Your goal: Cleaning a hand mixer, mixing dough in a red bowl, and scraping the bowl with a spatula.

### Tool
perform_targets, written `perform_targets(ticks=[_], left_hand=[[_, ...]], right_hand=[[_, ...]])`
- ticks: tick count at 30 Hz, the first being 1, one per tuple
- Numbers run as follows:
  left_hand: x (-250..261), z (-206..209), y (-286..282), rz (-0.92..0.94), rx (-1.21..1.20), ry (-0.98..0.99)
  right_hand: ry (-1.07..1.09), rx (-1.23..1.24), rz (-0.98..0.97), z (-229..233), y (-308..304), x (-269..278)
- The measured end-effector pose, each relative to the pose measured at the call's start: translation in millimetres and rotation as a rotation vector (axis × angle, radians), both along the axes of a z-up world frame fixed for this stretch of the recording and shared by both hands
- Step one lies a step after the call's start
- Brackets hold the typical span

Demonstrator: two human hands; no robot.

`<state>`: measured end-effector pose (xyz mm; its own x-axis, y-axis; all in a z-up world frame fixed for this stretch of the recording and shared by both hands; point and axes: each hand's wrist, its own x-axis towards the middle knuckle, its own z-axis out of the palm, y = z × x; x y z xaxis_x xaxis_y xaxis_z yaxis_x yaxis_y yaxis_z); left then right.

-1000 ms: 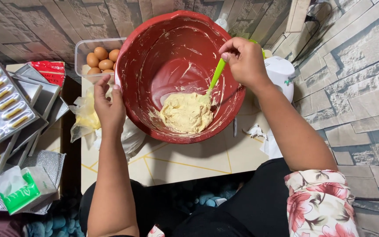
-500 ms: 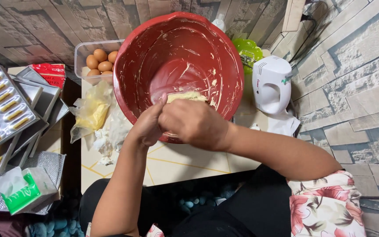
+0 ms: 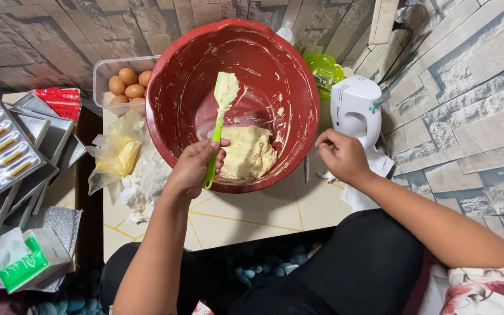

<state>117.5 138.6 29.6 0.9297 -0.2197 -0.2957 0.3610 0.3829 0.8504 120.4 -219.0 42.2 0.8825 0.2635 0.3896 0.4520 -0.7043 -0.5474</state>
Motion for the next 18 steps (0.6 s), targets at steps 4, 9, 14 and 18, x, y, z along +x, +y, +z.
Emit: perform_targets(ticks=[4, 9, 14, 18], left_hand=[[0.8, 0.5, -8.4, -0.003, 0.096, -0.035], [-0.6, 2.4, -12.5, 0.001, 0.124, -0.074], [-2.2, 15.8, -14.5, 0.041, 0.1, -0.091], [-1.1, 6.7, -14.7, 0.067, 0.083, -0.099]], right_hand=[[0.706, -0.412, -0.283, -55.1, -16.4, 10.1], [0.751, -0.567, -0.34, -118.5, -21.6, 24.3], [0.871, -0.357, -0.554, -108.2, 3.7, 41.9], [0.943, -0.276, -0.512, -142.6, -14.2, 47.0]])
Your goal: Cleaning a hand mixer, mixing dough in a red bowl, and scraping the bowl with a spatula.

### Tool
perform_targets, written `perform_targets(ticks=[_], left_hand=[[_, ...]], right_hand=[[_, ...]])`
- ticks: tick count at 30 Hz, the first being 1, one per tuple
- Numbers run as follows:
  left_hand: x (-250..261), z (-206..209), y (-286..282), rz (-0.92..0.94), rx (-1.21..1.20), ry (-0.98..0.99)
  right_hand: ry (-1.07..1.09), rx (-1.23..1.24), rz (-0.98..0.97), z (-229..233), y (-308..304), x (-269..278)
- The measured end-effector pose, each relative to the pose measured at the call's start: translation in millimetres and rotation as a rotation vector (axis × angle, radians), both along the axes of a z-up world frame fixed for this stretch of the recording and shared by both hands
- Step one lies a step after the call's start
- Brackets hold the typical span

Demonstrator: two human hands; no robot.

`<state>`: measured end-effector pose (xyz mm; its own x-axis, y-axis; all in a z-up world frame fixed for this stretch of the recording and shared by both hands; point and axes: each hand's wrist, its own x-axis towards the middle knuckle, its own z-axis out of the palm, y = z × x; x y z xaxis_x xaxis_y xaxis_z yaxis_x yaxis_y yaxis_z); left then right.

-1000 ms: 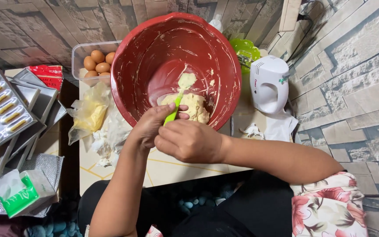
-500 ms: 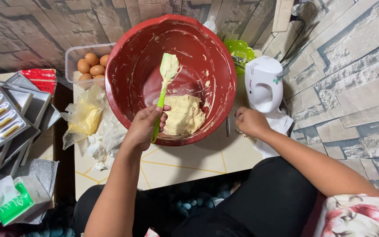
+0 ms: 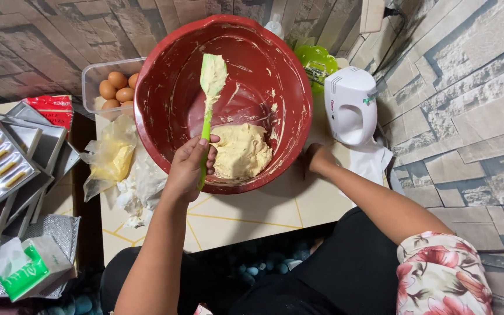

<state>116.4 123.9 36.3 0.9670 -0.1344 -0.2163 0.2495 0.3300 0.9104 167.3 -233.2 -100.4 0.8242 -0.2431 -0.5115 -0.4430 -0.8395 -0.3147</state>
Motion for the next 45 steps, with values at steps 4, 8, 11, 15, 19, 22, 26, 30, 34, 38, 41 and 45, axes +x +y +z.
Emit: perform_targets(ticks=[4, 8, 11, 15, 19, 22, 26, 30, 34, 38, 41, 45], left_hand=[[0.6, -8.0, 1.0, -0.004, -0.012, -0.002], [-4.3, -9.7, 2.5, -0.018, -0.022, 0.015], [-6.2, -19.5, -0.5, -0.029, -0.039, 0.016], [-11.9, -22.7, -10.7, -0.039, -0.072, 0.028], [-13.4, -38.3, -19.8, -0.078, -0.076, 0.045], [-14.4, -37.8, -21.1, -0.089, -0.058, 0.071], [-13.7, -34.1, -17.9, -0.087, -0.022, 0.109], [-11.3, -33.9, -18.0, -0.084, -0.039, 0.118], [-13.8, -39.4, -21.0, -0.083, -0.045, 0.114], [-21.0, -37.2, -26.0, -0.098, -0.045, 0.094], [-25.1, -32.8, -28.1, -0.115, -0.05, 0.09], [-29.0, -33.4, -29.8, -0.13, -0.055, 0.072]], right_hand=[[0.104, 0.213, -0.066, -36.3, -30.4, -1.4], [-0.043, 0.644, -0.379, 26.5, -25.1, -54.8], [-0.209, 0.739, -0.419, 91.0, -13.9, -88.9], [-0.392, 0.773, -0.251, 139.4, 11.2, -94.2], [-0.592, 0.499, 0.201, 160.9, 52.7, -89.2], [-0.673, 0.399, 0.358, 168.6, 91.6, -84.6], [-1.083, -0.091, 0.653, 122.3, 117.7, -76.7], [-1.247, -0.289, 0.856, 112.0, 120.7, -77.1], [-1.265, -0.379, 0.9, 77.7, 109.8, -63.1], [-1.276, -0.436, 0.849, 65.5, 102.0, -53.3], [-1.252, -0.431, 0.844, 55.1, 93.1, -45.5], [-1.273, -0.462, 0.806, 57.7, 92.5, -40.1]])
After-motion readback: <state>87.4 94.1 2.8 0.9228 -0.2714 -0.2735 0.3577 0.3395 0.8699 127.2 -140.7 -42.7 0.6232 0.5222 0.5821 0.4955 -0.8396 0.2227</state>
